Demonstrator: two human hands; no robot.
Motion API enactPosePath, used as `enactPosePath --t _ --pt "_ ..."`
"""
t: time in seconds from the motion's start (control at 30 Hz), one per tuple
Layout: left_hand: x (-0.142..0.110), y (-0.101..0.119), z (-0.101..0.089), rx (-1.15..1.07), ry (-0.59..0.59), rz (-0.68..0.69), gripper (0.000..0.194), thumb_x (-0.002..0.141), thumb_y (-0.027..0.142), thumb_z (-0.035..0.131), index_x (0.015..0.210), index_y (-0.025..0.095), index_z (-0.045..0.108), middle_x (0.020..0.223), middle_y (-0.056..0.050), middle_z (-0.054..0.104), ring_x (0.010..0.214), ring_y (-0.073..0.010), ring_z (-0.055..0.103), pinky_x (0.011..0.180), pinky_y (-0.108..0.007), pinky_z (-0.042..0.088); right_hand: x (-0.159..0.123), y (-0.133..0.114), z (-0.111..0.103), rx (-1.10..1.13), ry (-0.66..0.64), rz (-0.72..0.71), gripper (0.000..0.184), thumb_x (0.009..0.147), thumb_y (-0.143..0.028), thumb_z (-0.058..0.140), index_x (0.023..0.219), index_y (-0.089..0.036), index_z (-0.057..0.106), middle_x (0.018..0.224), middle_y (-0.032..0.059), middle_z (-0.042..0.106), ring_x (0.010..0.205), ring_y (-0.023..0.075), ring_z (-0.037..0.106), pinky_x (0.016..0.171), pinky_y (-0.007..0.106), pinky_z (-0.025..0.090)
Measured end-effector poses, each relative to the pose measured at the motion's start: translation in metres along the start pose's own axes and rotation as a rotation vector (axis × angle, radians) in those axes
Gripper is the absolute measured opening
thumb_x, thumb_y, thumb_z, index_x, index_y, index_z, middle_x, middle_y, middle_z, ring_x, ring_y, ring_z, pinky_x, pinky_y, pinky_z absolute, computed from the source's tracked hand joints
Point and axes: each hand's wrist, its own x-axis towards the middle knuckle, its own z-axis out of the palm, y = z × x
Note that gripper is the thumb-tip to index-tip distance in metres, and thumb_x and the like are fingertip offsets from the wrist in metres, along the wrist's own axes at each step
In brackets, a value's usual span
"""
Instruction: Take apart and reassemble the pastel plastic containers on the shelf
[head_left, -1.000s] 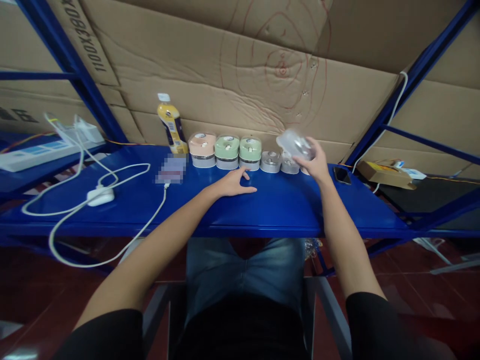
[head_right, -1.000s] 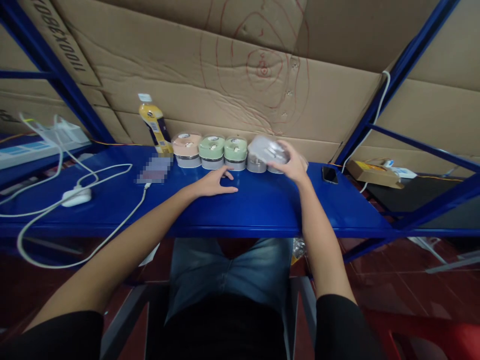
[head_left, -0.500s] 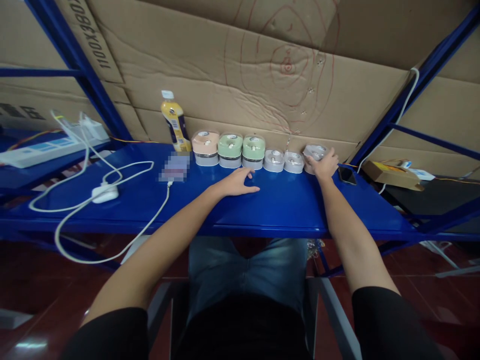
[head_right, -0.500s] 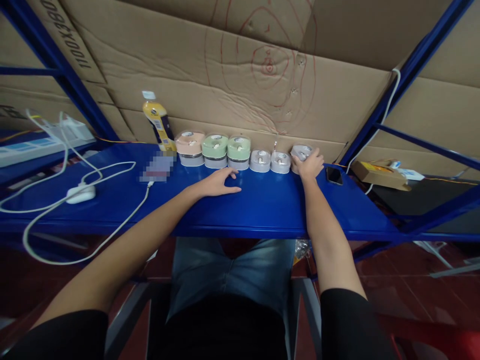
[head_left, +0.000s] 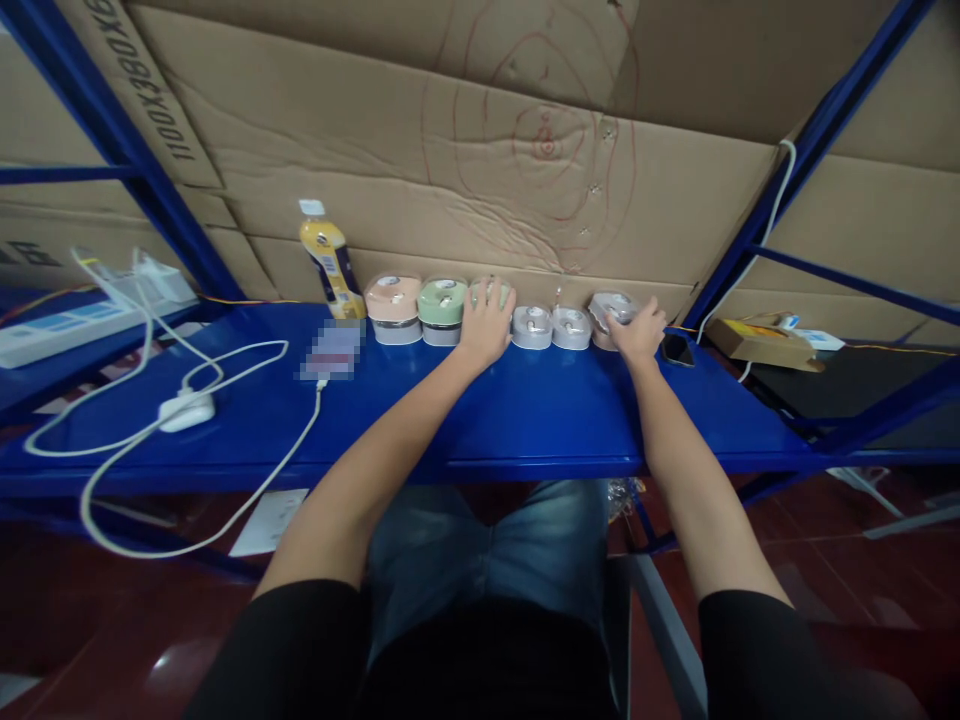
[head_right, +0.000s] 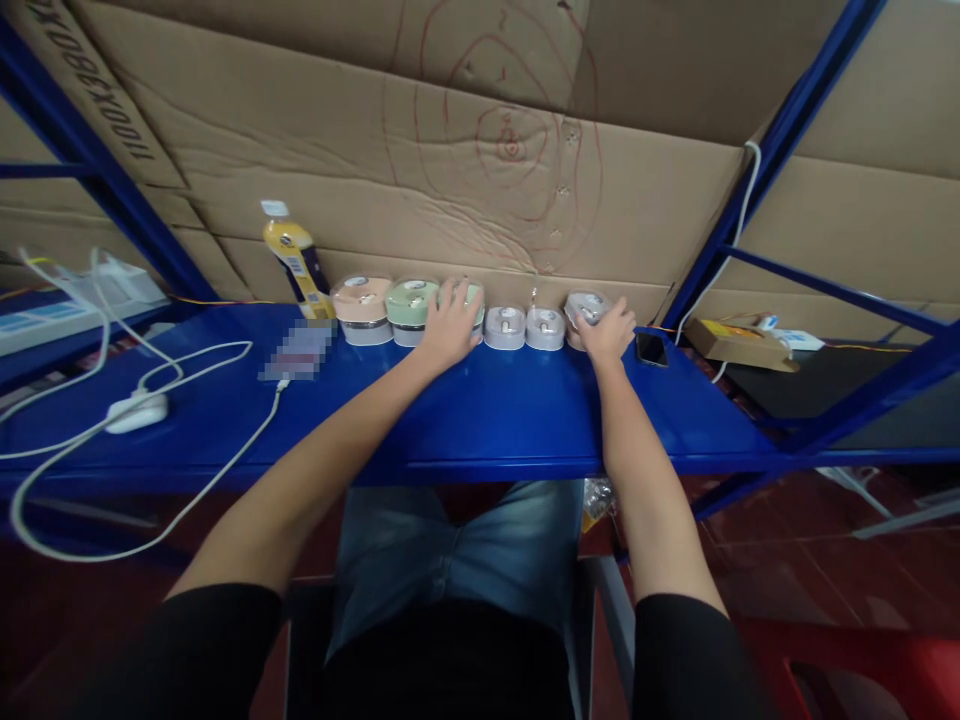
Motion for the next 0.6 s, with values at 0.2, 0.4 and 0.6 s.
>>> enactPosePath --t 0.2,0.4,0.6 --pt "-0.008 0.001 0.007 0.035 -0.036 -0.019 0.069 0.095 0.017 0.065 0.162 0.013 0.053 0.173 -0.03 0.044 0.166 -0.057 0.028 0.13 -0.083 0.016 -0.003 -0.005 -0.005 0.009 0.04 0.008 0.089 0.09 -0.055 0.069 0.159 -0.007 0.042 0.151 0.0333 0.054 0.143 0.0495 0.052 0.115 0.065 0.047" --pt "-0.016 0.005 0.0 0.064 -0.027 0.024 0.058 0.1 0.014 0.055 0.157 0.016 0.056 0.168 -0.029 0.05 0.16 -0.0547 0.038 0.127 -0.082 0.021 -0.008 -0.01 -0.009 0.033 0.041 -0.011 0.079 0.093 -0.051 0.064 0.157 -0.009 0.046 0.151 0.0318 0.055 0.142 0.0485 0.053 0.115 0.064 0.047" --pt "-0.022 0.005 -0.014 0.051 0.017 0.075 0.057 0.101 0.01 0.05 0.159 0.013 0.054 0.17 -0.029 0.048 0.162 -0.0531 0.037 0.131 -0.08 0.021 -0.009 -0.017 -0.02 0.059 0.105 -0.046 0.074 0.094 -0.048 0.064 0.153 -0.006 0.051 0.151 0.0321 0.057 0.142 0.0478 0.056 0.118 0.063 0.047"
